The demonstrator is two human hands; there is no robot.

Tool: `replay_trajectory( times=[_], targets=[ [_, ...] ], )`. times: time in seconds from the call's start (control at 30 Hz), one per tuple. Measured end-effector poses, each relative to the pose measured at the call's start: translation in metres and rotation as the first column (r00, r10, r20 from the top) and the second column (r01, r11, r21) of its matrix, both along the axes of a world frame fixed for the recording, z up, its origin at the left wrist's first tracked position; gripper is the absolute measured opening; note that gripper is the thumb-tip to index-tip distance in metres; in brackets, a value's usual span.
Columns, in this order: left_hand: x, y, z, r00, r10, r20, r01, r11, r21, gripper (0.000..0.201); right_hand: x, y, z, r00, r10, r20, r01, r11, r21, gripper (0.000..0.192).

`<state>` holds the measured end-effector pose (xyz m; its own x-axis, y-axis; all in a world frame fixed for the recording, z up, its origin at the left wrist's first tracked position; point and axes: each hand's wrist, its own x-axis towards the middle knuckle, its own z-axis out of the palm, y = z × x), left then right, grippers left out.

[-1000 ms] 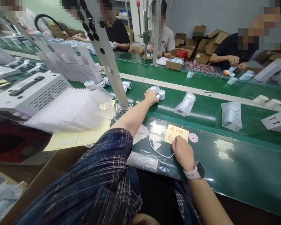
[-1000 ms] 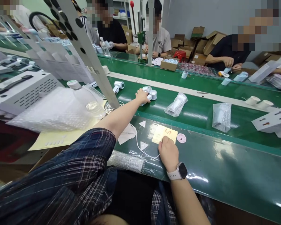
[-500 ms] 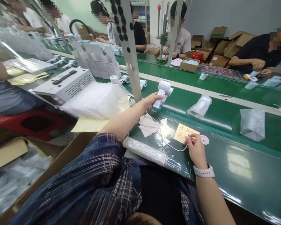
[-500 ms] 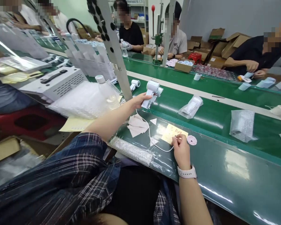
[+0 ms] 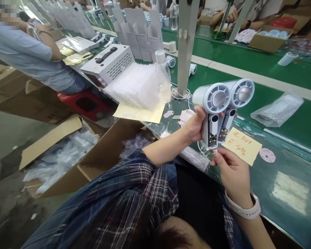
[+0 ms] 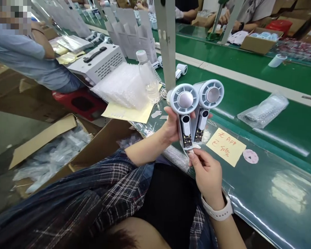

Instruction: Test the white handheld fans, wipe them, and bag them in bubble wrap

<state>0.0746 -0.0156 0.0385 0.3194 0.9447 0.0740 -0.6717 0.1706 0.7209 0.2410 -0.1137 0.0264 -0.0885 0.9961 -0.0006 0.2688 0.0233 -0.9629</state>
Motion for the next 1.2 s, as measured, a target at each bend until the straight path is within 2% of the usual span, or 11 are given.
replay_trajectory(
  times=[0.13, 0.23, 0.33, 0.4, 0.47, 0.57, 0.67, 0.73, 0.83, 1.03, 1.2],
  targets=[
    [0.007, -0.003, 0.011, 0.999, -0.029, 0.043, 0.025, 0.996, 0.090, 0.098, -0.003, -0.005, 0.006, 0.997, 0.081, -0.020, -0.079, 0.993, 0.090, 0.038],
    [0.009, -0.005, 0.009, 0.999, 0.008, 0.035, -0.012, 0.993, 0.115, 0.097, -0.013, -0.011, 0.001, 0.979, 0.058, -0.196, -0.048, 0.997, 0.053, 0.036],
    [0.011, -0.007, 0.003, 0.997, 0.077, -0.006, -0.077, 0.993, 0.090, 0.101, -0.026, -0.018, -0.005, 0.920, 0.023, -0.391, -0.036, 0.999, -0.024, 0.034],
    [0.011, -0.010, 0.001, 0.991, 0.134, -0.017, -0.133, 0.990, 0.049, 0.100, -0.031, -0.019, -0.005, 0.904, 0.029, -0.427, -0.036, 0.999, -0.009, 0.035],
    [0.009, -0.014, 0.003, 0.986, 0.164, 0.009, -0.164, 0.986, -0.003, 0.097, -0.031, -0.016, -0.003, 0.943, 0.085, -0.321, -0.057, 0.994, 0.094, 0.035],
    [0.004, -0.019, 0.011, 0.981, 0.153, 0.116, -0.146, 0.987, -0.067, 0.092, -0.025, -0.011, 0.002, 0.990, 0.136, -0.037, -0.120, 0.949, 0.290, 0.039],
    [0.000, -0.021, 0.018, 0.965, 0.152, 0.214, -0.128, 0.984, -0.122, 0.091, -0.022, -0.009, 0.003, 0.995, 0.096, 0.031, -0.100, 0.921, 0.377, 0.039],
    [-0.001, -0.021, 0.017, 0.961, 0.138, 0.238, -0.109, 0.985, -0.133, 0.093, -0.022, -0.010, 0.002, 0.999, 0.043, -0.013, -0.036, 0.942, 0.334, 0.035],
    [0.000, -0.021, 0.012, 0.979, 0.099, 0.179, -0.078, 0.989, -0.123, 0.100, -0.026, -0.016, 0.002, 0.992, -0.005, -0.129, 0.027, 0.985, 0.173, 0.035],
    [0.004, -0.027, 0.007, 0.993, 0.118, 0.006, -0.118, 0.993, 0.015, 0.108, -0.034, -0.024, 0.001, 0.900, -0.054, -0.433, 0.067, 0.998, 0.015, 0.036],
    [0.003, -0.027, 0.001, 0.994, 0.107, 0.011, -0.107, 0.994, 0.035, 0.106, -0.026, -0.023, -0.001, 0.922, 0.014, -0.387, -0.032, 0.999, -0.039, 0.038]
  ],
)
